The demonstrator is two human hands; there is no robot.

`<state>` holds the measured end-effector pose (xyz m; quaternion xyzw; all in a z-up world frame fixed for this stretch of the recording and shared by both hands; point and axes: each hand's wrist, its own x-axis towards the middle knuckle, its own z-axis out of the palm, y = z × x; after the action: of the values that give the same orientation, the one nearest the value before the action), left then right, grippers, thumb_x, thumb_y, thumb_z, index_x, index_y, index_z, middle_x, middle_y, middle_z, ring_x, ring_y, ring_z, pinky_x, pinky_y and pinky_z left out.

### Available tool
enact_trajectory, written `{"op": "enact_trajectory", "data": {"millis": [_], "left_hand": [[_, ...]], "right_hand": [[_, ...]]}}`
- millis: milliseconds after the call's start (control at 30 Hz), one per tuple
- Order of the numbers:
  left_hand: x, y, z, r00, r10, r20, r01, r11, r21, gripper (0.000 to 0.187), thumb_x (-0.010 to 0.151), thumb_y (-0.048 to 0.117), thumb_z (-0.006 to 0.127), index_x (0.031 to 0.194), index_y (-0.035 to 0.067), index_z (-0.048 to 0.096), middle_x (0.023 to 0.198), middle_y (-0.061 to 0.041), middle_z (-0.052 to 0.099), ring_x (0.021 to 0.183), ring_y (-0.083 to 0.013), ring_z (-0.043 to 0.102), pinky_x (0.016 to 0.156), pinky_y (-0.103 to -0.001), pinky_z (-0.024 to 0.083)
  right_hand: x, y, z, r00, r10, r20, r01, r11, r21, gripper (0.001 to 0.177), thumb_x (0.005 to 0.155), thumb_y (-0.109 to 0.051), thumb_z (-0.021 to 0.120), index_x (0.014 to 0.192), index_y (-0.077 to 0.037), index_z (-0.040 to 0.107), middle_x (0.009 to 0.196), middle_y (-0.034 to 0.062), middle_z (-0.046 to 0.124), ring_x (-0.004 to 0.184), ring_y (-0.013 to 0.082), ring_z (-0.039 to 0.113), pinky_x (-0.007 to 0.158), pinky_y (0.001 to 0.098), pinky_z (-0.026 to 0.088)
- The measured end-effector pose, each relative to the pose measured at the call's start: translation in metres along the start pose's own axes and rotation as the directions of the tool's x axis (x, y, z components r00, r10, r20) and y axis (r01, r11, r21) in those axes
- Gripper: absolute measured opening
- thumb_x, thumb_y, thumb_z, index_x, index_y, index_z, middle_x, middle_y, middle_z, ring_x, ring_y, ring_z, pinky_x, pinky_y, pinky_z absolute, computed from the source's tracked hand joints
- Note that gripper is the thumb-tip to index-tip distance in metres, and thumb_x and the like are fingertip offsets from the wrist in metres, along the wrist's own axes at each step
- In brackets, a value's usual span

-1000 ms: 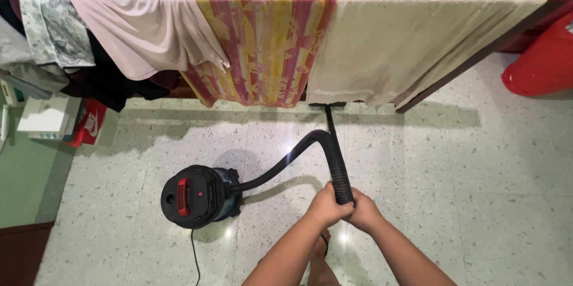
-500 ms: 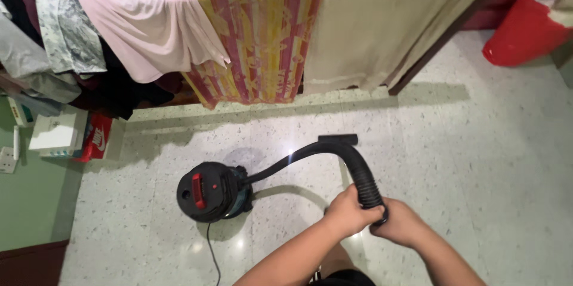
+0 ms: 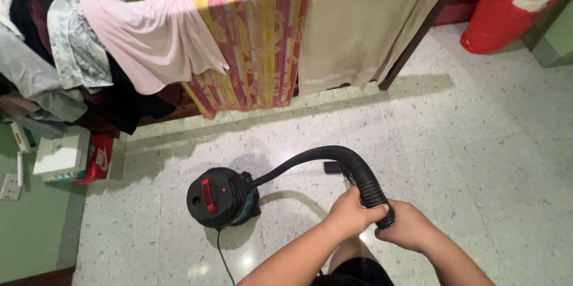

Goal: The person vacuums the tiled floor using a vacuum cleaner by moving the nozzle across various areas of the room near furniture and storage bins.

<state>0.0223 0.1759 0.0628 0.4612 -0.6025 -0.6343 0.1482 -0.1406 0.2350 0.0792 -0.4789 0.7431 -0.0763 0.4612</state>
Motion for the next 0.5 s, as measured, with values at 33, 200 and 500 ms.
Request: {"op": "enact_trajectory", "data": {"millis": [33,200,500], "left_hand": [[0.006,0.001,-0.002,1.000,0.012,-0.002,-0.012,1.000,-0.005,0.054,0.074,0.041,0.081,0.110,0.004,0.064,0.102,-0.014,0.073,0.098,-0.0250,0.072,0.088,-0.037,0.056],[0.055,0.000,0.000,0.998,0.032,-0.045,-0.032,0.999,-0.010,0.057,0.072,0.040,0.081,0.111,0.002,0.064,0.103,-0.015,0.073,0.098,-0.0269,0.073,0.087,-0.037,0.057],[0.177,-0.009,0.025,0.975,-0.067,-0.212,0.080,0.995,0.052,0.062,0.070,0.039,0.082,0.117,0.003,0.061,0.102,-0.018,0.074,0.096,-0.0323,0.073,0.086,-0.039,0.057]], "right_hand": [[0.006,0.001,-0.003,1.000,0.002,-0.006,-0.002,1.000,0.009,0.039,0.063,-0.013,0.083,0.100,-0.007,0.072,0.080,0.0087,0.078,0.075,0.0225,0.074,0.073,0.0357,0.058],[0.055,0.014,-0.022,0.999,-0.033,-0.014,0.033,0.999,0.003,0.043,0.063,-0.013,0.081,0.104,-0.009,0.070,0.081,0.0088,0.079,0.075,0.0225,0.075,0.073,0.0356,0.058],[0.196,0.066,-0.056,0.994,-0.109,0.013,0.107,0.986,0.127,0.038,0.065,-0.018,0.086,0.100,-0.011,0.074,0.091,0.0056,0.081,0.084,0.0162,0.076,0.080,0.0329,0.059]]}}
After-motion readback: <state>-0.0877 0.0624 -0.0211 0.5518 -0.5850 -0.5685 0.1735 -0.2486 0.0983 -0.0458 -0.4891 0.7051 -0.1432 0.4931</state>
